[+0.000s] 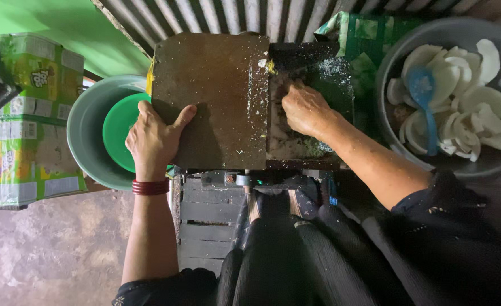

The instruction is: The person grates coconut halves against a rotating manual grater machine, holding the machine steady with one hand while feeding coconut pieces with the other. Grated coconut collects in a basin, and the person pours the accumulated grated coconut into a plastic-lined bag.

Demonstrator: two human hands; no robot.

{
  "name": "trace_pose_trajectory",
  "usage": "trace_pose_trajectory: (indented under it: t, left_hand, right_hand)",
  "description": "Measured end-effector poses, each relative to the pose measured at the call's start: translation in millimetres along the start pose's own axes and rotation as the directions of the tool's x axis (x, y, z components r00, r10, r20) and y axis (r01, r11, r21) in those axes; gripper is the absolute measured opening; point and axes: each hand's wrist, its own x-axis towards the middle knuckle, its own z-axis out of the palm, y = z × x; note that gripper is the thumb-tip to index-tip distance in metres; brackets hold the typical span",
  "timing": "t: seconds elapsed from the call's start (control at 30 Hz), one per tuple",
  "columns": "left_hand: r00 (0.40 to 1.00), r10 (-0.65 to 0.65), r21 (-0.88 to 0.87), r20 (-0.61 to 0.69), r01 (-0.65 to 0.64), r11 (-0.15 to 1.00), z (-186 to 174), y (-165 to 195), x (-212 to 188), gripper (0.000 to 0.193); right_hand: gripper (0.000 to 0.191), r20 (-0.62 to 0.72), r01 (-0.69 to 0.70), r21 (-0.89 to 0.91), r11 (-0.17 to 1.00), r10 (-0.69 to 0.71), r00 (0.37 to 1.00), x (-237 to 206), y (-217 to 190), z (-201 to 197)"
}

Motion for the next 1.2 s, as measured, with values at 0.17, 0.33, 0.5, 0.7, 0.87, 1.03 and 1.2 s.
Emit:
trace_pose_trajectory:
  t: [0.17,0.33,0.5,0.7,0.87,1.03,1.2]
  left_hand:
    - [1.000,-0.025,0.024,0.009,0.024,0.999,-0.6,-0.9,1.9,0.088]
    - [1.000,0.000,0.027,-0.004,0.000,1.000,0.9,-2.1,0.4,0.087]
    - [1.000,-0.017,0.055,-0.009,0.018,0.998,2.8,-5.2,-2.3,0.088]
    - [0.999,0.006,0.057,-0.052,-0.003,0.998,4.9,-6.0,-3.9,0.088]
    - [0.999,0.001,0.059,-0.050,0.002,0.998,4.9,-5.2,-3.9,0.090]
    - [0.999,0.015,0.064,-0.032,-0.013,0.998,4.7,-3.7,-2.4,0.090]
    - [0.999,0.005,0.066,-0.035,-0.002,0.998,3.0,-1.5,-2.4,0.091]
  right_hand:
    - [0.011,-0.052,0.013,-0.005,1.000,-0.013,0.999,3.6,1.3,4.7]
    - [0.012,-0.112,0.027,-0.066,0.997,-0.034,0.993,4.9,-1.4,12.6]
    - [0.010,0.006,-0.064,-0.222,0.973,0.067,0.998,-18.2,-6.0,-12.0]
    - [0.038,0.251,-0.130,0.115,0.985,0.098,0.963,-78.2,-4.4,-54.3]
    - [0.018,0.192,0.012,0.105,0.994,-0.032,0.981,-67.2,-23.8,-37.0]
    - [0.012,0.062,0.115,0.147,0.982,-0.125,0.990,-58.7,-24.4,-20.0]
    - [0.011,0.015,0.102,0.197,0.975,-0.107,0.994,-52.1,-25.1,-6.2]
